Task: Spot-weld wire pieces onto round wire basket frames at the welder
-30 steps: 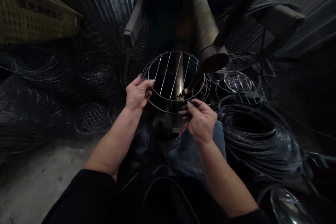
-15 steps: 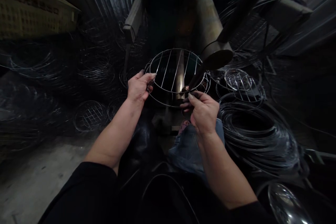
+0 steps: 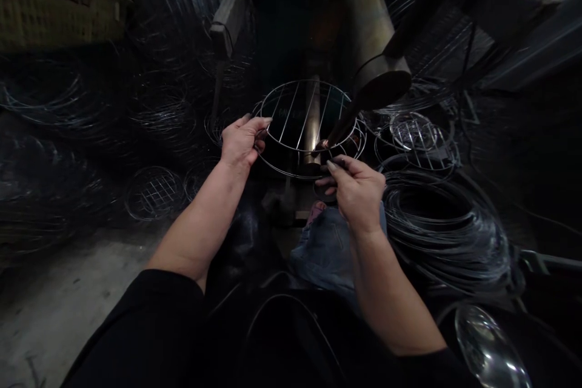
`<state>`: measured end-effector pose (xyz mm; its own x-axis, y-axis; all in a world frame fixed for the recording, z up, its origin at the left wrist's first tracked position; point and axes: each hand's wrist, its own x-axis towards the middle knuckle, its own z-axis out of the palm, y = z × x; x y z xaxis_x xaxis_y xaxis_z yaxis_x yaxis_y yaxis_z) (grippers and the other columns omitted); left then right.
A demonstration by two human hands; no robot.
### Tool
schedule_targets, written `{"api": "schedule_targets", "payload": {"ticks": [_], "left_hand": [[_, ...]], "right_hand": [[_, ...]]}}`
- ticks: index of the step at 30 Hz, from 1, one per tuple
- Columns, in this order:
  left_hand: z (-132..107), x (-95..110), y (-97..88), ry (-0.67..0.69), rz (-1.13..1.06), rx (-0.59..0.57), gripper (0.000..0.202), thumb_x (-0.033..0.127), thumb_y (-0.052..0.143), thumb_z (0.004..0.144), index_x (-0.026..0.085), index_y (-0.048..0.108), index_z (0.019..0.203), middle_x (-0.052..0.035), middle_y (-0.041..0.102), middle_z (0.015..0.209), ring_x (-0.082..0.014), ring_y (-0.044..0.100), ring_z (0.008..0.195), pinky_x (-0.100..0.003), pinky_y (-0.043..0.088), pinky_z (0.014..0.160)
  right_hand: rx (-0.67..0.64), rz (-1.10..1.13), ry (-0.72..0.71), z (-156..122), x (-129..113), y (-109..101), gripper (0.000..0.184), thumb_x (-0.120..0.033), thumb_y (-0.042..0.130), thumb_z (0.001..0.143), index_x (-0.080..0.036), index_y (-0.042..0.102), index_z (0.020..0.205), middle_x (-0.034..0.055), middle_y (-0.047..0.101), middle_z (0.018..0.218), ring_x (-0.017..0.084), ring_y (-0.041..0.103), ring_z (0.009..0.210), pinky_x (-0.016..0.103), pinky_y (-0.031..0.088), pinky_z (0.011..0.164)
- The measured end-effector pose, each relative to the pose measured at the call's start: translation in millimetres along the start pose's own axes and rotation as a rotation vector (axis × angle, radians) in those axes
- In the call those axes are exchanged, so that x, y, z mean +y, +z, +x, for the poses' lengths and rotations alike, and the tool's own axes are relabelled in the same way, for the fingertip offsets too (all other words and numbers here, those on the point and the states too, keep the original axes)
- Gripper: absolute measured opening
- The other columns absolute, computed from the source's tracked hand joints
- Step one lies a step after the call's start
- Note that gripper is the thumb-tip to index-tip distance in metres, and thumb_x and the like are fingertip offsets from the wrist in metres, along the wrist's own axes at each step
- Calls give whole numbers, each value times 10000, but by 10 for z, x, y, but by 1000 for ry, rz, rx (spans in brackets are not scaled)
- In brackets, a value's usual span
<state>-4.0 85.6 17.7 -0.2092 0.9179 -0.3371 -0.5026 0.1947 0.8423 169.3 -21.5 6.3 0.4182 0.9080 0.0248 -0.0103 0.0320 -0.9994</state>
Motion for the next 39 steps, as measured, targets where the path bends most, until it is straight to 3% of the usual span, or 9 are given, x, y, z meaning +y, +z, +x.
{"api": "schedule_targets", "payload": {"ticks": [8,11,17,19,21,25,32,39], "left_hand": [[39,-35,-15,29,14,-40,361,107,786,461,170,518,695,26,550,588,-95,545,515,-163,242,381],[25,-51,-37,41,25,-50,357,128,792,458,175,493,647,28,537,577,-95,532,513,-170,247,384],[86,25,-76,-1,122,-39,350,177,821,495,185,580,749,-13,598,669,-121,539,549,-221,360,450],[134,46,-74,-9,145,-89,325,193,818,517,178,595,753,-30,607,687,-130,543,546,-228,362,444],[162,50,-68,-21,153,-125,311,162,800,529,174,599,765,-34,608,687,-139,559,551,-227,370,439],[108,34,-65,-37,92,-82,364,91,751,540,171,583,852,-5,590,644,-137,581,550,-209,383,438],[-109,12,-117,30,-5,-1,422,65,742,560,176,553,921,52,557,584,-79,519,475,-171,350,412],[-229,-57,-75,-8,-66,-2,642,49,755,574,179,540,1165,58,570,601,-66,497,457,-169,342,413]], "right_hand": [[34,96,52,15,68,76,104,-276,700,698,-186,677,744,1,656,603,145,605,424,223,425,346],[59,86,5,-43,62,90,153,-307,705,705,-176,689,782,0,668,637,146,625,457,223,452,373],[254,28,-159,-211,102,-194,197,-360,688,765,-197,696,874,-5,680,765,145,677,603,241,533,502],[156,7,-132,-252,100,-303,192,-320,693,763,-193,694,906,-3,680,766,147,682,631,254,552,550],[-22,49,-45,-289,78,-344,233,-271,695,749,-190,662,965,2,690,798,157,689,668,275,569,593],[-223,216,86,-326,7,-258,305,-247,712,712,-220,543,965,-35,686,728,158,681,610,298,578,566],[-253,210,107,-314,-58,-182,287,-255,755,659,-197,516,807,-24,673,618,139,616,437,234,505,421],[-227,145,166,-314,-55,-233,272,-283,756,656,-192,504,700,-51,607,521,98,537,385,186,434,368]]}}
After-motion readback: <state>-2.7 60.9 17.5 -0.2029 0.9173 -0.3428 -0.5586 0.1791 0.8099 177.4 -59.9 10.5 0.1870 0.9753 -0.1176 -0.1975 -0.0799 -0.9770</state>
